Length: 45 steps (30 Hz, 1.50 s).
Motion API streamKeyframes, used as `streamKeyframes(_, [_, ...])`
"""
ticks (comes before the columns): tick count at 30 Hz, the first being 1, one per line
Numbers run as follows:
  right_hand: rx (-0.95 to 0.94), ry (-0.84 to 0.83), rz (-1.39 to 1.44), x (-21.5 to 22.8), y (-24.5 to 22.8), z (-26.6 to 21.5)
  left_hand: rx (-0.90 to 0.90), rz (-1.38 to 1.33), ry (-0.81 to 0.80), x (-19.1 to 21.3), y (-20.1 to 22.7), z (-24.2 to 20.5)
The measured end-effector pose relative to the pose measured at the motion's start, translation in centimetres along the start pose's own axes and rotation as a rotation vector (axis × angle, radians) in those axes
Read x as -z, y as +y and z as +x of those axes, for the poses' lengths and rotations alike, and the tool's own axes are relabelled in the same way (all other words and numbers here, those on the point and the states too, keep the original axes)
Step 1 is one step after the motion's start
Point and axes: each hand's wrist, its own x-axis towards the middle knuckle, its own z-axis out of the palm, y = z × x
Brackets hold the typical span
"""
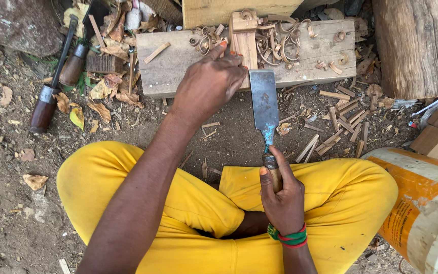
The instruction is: The person carves small grooves into a wooden piece using a chisel, holding the wood against a larger wooden block on the ground.
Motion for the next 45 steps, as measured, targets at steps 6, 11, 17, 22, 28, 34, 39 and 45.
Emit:
streamKeyframes(6, [-0.123, -0.006, 0.177, 0.1, 0.6, -0.2, -0.091, 0.083, 0.1, -1.1, 0.1, -0.1])
streamKeyframes(11, [-0.12, 0.008, 0.222, 0.0, 1.1, -0.2, -0.078, -0.008, 0.098, -1.2, 0.1, 0.4])
streamKeyframes(17, [-0.109, 0.069, 0.204, 0.1, 0.9, -0.6, 0.096, -0.067, 0.132, -0.1, 0.8, 0.4])
streamKeyframes(22, [-0.054, 0.099, 0.146, 0.4, 0.4, -0.8, 0.113, 0.029, 0.133, 0.5, 1.5, 0.4])
streamKeyframes(28, [0.039, 0.085, -0.075, 0.2, -0.2, -0.9, 0.13, 0.199, 0.1, 1.0, 2.0, -0.1])
streamKeyframes(34, [0.147, 0.036, -0.164, 0.1, -0.7, -0.7, 0.175, 0.206, 0.1, 0.8, 1.5, 0.1])
streamKeyframes(39, [0.117, 0.041, -0.188, -0.2, -1.1, -1.0, 0.175, 0.255, 0.09, 0.4, 1.7, 0.0])
streamKeyframes(45, [0.223, 0.062, -0.181, -0.5, -1.9, -1.0, 0.183, 0.201, 0.055, 0.7, 2.4, 0.3])
